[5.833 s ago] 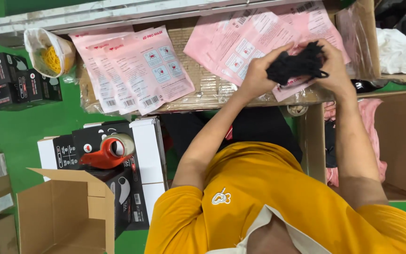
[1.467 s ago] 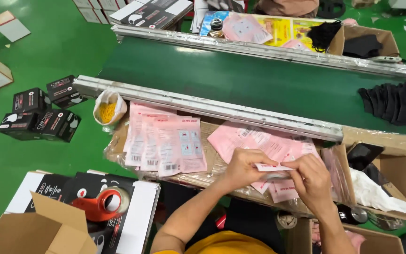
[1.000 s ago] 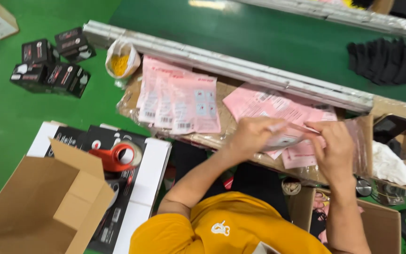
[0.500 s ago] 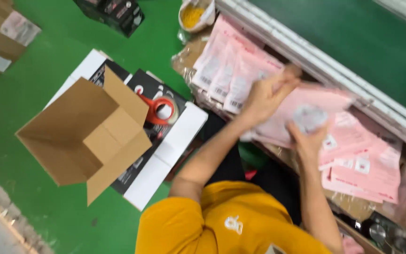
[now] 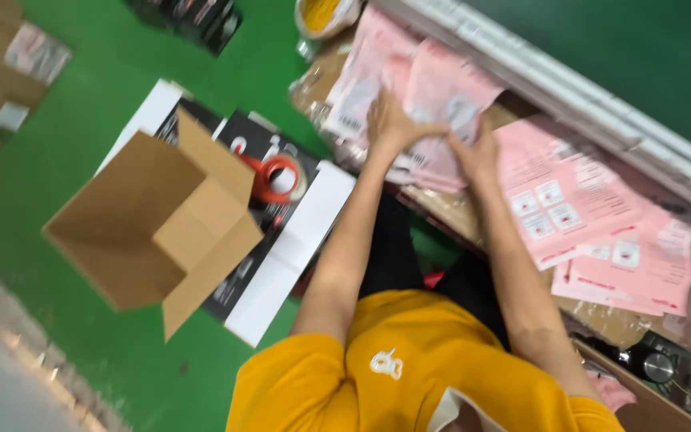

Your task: Packing black face masks into pink plastic bags and then into cardboard boxes at a factory conveyor belt.

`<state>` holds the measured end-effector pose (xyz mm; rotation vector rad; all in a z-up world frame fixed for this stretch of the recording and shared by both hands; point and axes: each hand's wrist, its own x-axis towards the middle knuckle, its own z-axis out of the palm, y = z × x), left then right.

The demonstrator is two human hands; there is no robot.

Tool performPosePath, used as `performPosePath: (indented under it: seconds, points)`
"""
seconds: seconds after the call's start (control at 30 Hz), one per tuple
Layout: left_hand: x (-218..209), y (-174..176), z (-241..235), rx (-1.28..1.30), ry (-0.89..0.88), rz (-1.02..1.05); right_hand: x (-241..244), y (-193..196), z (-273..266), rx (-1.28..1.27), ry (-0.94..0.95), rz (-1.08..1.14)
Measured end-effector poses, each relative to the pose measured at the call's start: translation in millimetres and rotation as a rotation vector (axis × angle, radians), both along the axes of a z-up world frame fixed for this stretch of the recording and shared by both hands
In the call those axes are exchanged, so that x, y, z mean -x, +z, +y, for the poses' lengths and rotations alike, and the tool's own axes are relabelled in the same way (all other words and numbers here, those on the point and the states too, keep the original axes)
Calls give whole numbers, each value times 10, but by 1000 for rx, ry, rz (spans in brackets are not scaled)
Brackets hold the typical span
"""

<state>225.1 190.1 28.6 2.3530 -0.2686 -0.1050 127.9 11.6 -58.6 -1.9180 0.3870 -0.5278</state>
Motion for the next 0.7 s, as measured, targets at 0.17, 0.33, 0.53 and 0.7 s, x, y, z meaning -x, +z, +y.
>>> performPosePath:
  seconds: [0.17, 0.33, 0.53, 0.7]
  points:
    - [281, 168, 1, -36, -23, -67, 141, 148, 41, -109, 104, -204]
    - [812, 497, 411, 501, -290, -19, 356, 181, -138, -241, 147, -423]
    - [657, -274, 432, 730, -519, -265, 649, 772, -259, -191, 440, -209]
    - [670, -544, 164, 766, -310, -423, 355, 205, -243, -92, 609, -88]
